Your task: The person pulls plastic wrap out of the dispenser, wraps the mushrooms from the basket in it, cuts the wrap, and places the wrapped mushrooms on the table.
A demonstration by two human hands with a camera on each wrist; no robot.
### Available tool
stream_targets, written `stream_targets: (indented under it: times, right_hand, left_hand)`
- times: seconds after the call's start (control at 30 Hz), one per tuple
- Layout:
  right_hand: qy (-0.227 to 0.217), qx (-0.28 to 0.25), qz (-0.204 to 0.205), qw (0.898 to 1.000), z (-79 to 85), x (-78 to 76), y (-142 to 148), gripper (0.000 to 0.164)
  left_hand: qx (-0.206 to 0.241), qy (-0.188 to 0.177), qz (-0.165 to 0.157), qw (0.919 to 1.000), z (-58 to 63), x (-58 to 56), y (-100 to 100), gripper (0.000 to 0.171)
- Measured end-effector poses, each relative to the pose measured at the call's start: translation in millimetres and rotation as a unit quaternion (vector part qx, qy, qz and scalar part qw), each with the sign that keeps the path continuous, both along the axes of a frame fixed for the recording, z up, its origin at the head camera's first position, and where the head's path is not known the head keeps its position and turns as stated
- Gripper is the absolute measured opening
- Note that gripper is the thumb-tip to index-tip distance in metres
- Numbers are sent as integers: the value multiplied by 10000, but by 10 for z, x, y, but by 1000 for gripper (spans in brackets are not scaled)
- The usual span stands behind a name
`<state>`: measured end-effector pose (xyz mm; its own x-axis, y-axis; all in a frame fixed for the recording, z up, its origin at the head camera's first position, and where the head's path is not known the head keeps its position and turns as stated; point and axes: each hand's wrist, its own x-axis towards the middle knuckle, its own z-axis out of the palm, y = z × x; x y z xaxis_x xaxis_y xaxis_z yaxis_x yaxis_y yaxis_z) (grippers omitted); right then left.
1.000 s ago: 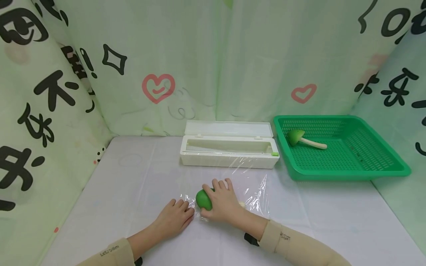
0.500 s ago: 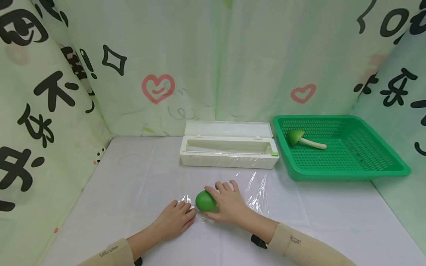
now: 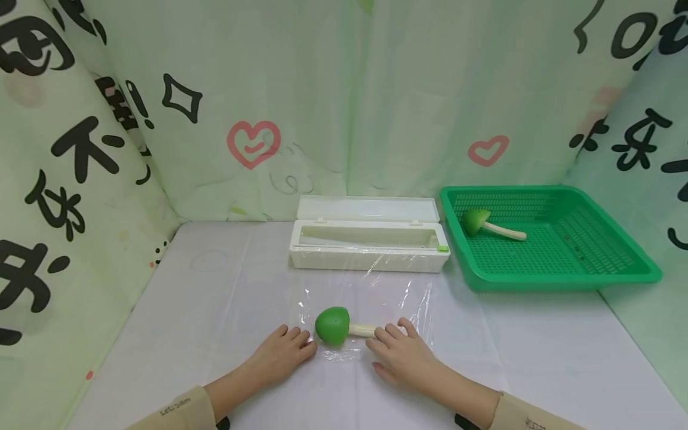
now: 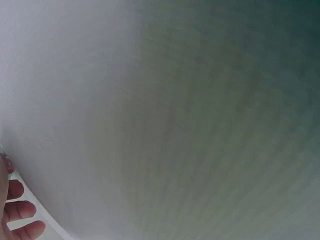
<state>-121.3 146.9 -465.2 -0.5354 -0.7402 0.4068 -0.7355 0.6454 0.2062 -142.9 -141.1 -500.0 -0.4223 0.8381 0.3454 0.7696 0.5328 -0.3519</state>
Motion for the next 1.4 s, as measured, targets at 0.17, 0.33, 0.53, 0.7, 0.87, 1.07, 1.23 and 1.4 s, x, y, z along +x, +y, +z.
stream_targets:
  times: [0.17, 0.33, 0.53, 0.7, 0.87, 1.07, 1.23, 1.4]
  right_hand:
    - [-144, 249, 1, 9996, -78, 55, 184, 37]
    - [170, 270, 7, 9995, -113, 15, 249, 26]
    - [311, 40, 69, 9995, -100, -42, 266, 10]
    - [158, -373, 91, 9991, -24, -77, 270, 5]
    - [-32, -606, -66, 9981, 74, -131, 272, 13]
    - [-217, -695, -134, 9973, 134, -218, 282, 11]
    - [-359, -720, -347, 9962, 146, -291, 304, 9]
    - [-448, -709, -612, 9946, 146, -362, 320, 8]
  left_hand:
    - [150, 112, -43, 9998, -13, -5, 5, 11]
    - [296, 232, -110, 9992, 12, -11, 21, 19]
    - [503, 381, -232, 9977, 70, -25, 32, 18]
    - [575, 454, -309, 9968, 96, -44, 24, 23]
    - [498, 490, -245, 9973, 106, -84, 22, 39]
    - [560, 596, -139, 9966, 177, -162, 43, 36]
    - [746, 748, -114, 9943, 243, -265, 73, 25]
    - [964, 905, -77, 9912, 314, -362, 121, 34]
